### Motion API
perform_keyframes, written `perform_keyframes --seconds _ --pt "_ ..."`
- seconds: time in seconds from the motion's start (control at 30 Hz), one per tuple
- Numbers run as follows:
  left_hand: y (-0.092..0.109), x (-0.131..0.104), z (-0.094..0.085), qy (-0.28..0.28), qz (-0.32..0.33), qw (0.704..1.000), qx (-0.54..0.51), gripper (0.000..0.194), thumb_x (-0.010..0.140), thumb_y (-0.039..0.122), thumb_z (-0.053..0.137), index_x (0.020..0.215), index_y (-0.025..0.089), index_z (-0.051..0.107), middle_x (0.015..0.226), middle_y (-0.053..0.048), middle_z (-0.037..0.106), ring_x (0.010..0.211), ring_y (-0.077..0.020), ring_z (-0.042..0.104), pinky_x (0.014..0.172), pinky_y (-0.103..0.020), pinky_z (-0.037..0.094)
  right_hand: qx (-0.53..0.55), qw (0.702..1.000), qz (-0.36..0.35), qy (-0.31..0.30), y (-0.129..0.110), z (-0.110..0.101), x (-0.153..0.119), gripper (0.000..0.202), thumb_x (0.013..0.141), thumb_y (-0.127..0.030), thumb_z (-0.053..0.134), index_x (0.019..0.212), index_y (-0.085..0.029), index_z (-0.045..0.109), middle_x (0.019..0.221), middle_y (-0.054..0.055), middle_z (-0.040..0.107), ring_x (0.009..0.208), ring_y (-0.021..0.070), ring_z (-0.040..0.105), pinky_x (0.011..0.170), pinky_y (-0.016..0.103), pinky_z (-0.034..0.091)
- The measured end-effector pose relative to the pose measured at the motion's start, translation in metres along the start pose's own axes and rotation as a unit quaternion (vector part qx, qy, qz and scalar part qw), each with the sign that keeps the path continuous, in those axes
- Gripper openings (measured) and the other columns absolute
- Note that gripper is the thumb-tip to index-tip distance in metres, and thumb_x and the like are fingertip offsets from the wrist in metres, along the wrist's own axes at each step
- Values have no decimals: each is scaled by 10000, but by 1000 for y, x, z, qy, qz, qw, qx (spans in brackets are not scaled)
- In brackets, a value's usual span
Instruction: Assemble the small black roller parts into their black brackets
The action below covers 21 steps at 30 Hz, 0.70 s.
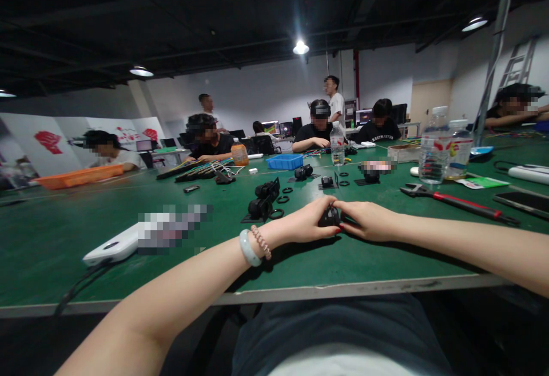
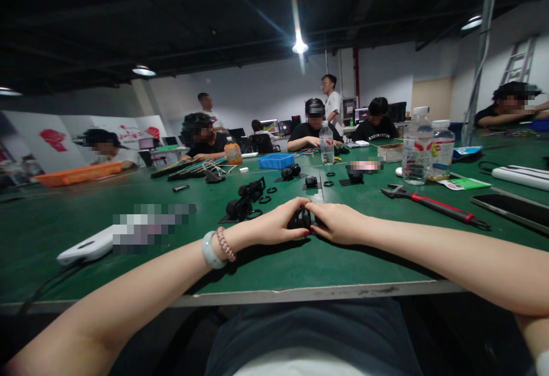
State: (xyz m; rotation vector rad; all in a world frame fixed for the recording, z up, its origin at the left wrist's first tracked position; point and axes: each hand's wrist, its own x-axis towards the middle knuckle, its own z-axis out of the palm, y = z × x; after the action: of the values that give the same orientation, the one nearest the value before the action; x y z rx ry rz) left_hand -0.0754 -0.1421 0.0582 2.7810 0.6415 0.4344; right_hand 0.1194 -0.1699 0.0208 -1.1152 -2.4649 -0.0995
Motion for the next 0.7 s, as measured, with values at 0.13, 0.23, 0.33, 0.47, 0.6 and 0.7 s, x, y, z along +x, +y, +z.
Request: perform_keyframes --seconds 0.13,0.23,0.33,0.47,0.6,0.7 --pt "-1 0 0 -1 0 1000 2 525 743 365 559 1189 191 343 1169 -86 475 1050 -217 473 918 -336 367 -5 1000 0 0 1 0 0 458 815 -290 464 1239 -158 354 1098 144 577 963 248 565 746 323 435" --pt "-2 0 1 2 -1 1000 7 558 741 376 560 1208 189 321 1194 -93 458 1077 -218 462 937 -337 357 -10 1000 -1 -3 1 0 0 448 826 -304 442 1238 -150 355 1108 149 569 979 254 557 762 336 434" --pt "-3 -1 1 4 -2 1000 9 580 738 387 562 1219 189 307 1214 -98 445 1102 -221 450 952 -341 350 -15 1000 0 -4 2 1 0 443 833 -311 429 1238 -147 354 1125 149 558 998 257 546 781 346 431" --pt "-4 -1 2 7 -3 1000 9 586 736 388 566 1223 192 306 1233 -101 436 1132 -231 432 968 -355 337 -15 1000 -1 -3 2 2 0 413 837 -309 424 1215 -147 378 1144 149 543 1026 259 527 799 354 426" --pt "-4 -1 2 6 -3 1000 6 588 738 384 566 1226 191 302 1244 -102 430 1142 -233 426 971 -353 337 -13 1000 -4 -4 3 2 1 370 848 -318 408 1170 -137 419 1138 156 542 1021 262 524 804 364 427" --pt "-4 -1 1 3 -4 1000 6 591 738 378 567 1227 186 297 1252 -103 424 1153 -233 418 974 -349 334 -14 1000 -4 -6 4 2 2 344 855 -322 394 1141 -135 439 1127 154 545 1015 258 524 806 365 428"
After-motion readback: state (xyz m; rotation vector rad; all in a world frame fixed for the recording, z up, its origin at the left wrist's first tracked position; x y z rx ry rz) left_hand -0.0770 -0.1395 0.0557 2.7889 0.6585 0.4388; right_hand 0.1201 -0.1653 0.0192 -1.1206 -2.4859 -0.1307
